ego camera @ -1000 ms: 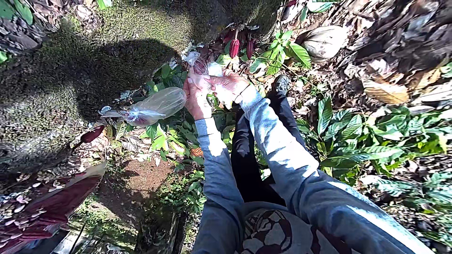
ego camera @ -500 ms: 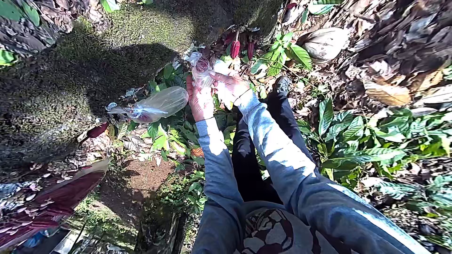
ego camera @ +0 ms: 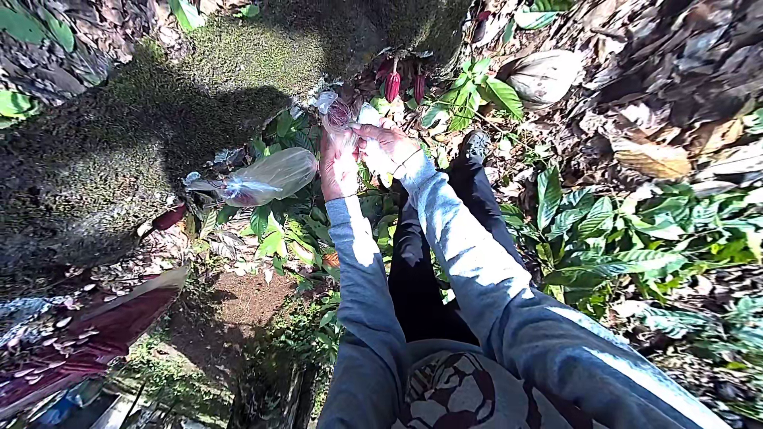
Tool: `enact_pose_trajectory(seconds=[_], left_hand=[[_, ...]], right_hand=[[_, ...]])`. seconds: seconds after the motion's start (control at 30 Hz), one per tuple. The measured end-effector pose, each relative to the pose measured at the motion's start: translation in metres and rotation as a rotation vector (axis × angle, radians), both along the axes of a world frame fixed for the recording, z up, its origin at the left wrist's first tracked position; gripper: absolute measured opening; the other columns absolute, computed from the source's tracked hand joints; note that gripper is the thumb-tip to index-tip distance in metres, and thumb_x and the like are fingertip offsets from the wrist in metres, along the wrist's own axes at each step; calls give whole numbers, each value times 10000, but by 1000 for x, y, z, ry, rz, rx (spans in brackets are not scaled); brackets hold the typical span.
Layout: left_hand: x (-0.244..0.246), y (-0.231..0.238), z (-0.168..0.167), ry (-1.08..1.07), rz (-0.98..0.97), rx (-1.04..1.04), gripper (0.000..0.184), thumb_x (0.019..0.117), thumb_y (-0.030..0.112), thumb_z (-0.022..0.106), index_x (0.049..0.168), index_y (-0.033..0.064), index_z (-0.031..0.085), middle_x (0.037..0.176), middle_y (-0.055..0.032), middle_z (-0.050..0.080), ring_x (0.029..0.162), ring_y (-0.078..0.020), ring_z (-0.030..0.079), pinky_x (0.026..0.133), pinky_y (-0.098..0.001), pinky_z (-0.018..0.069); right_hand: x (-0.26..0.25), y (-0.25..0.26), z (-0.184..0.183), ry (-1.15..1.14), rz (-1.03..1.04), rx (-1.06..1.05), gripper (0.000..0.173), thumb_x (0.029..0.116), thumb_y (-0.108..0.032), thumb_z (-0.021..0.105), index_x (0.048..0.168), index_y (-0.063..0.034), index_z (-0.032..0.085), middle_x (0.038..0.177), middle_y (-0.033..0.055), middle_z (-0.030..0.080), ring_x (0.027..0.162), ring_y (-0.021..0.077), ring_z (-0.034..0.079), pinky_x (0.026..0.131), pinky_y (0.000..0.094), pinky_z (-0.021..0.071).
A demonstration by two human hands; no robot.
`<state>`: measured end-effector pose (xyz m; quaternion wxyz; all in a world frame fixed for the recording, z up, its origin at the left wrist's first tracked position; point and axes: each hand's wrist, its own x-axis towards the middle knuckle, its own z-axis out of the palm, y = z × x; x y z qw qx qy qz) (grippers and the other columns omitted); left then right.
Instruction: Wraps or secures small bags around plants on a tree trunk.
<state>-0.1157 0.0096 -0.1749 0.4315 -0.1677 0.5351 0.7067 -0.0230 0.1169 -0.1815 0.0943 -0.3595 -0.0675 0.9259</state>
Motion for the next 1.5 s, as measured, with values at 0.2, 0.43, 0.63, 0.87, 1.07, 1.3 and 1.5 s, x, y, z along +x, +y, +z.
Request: enact_pose_trajectory(seconds=[0.2,0.43,0.63,0.87,1.07,1.3,1.5], left_hand=[[0,4,2,-91,-62,23,380,1123,354,337,1320,105,545,1087,-140,665,874,-226,668,731,-351,589],[15,63,85,-185,-157,-333,538,1101,469,109,1297,188,524,1005,-40,640,818,-124,629,683,-247,539],[-14,-4,1,-73,44,55,410,1119,372,350,1418,119,472,1338,-148,609,1274,-316,575,1097,-543,458],[-22,12,-2,-53,-107,155,586,1084,577,206,1463,197,441,1401,-89,566,1259,-257,569,1018,-503,510],[-18,17,12,-73,-200,55,522,1111,477,246,1487,154,410,1413,-117,556,1301,-273,541,1123,-488,437],[-22,11,1,-73,-37,105,288,1107,212,385,1325,72,509,1242,-161,638,1165,-293,634,1030,-470,527],[-30,17,6,-13,-100,32,289,1115,239,377,1296,82,538,1192,-133,656,1127,-268,648,1008,-474,539]], right_hand=[[-3,-7,-14,60,-101,-39,134,1041,-158,567,1137,-68,592,758,29,577,607,124,570,579,291,547],[-1,0,-13,-127,21,33,284,1022,-191,628,1288,-93,630,836,35,631,611,121,588,570,297,561],[-8,-2,-21,-187,-107,-18,321,984,-130,662,1303,-108,631,1005,48,660,703,127,592,613,300,551],[-6,11,-13,-149,214,50,356,1000,-426,651,1103,-86,636,795,38,638,659,140,637,599,299,580],[-5,19,-18,-256,160,85,417,934,-285,761,1255,-67,611,935,82,687,763,163,671,696,327,598],[-28,5,-18,-307,-101,81,409,938,-308,755,1236,-53,639,941,92,679,774,170,654,703,337,589],[-27,5,3,-261,-152,167,391,977,-273,712,1275,-31,637,1056,104,707,906,173,682,831,347,592]])
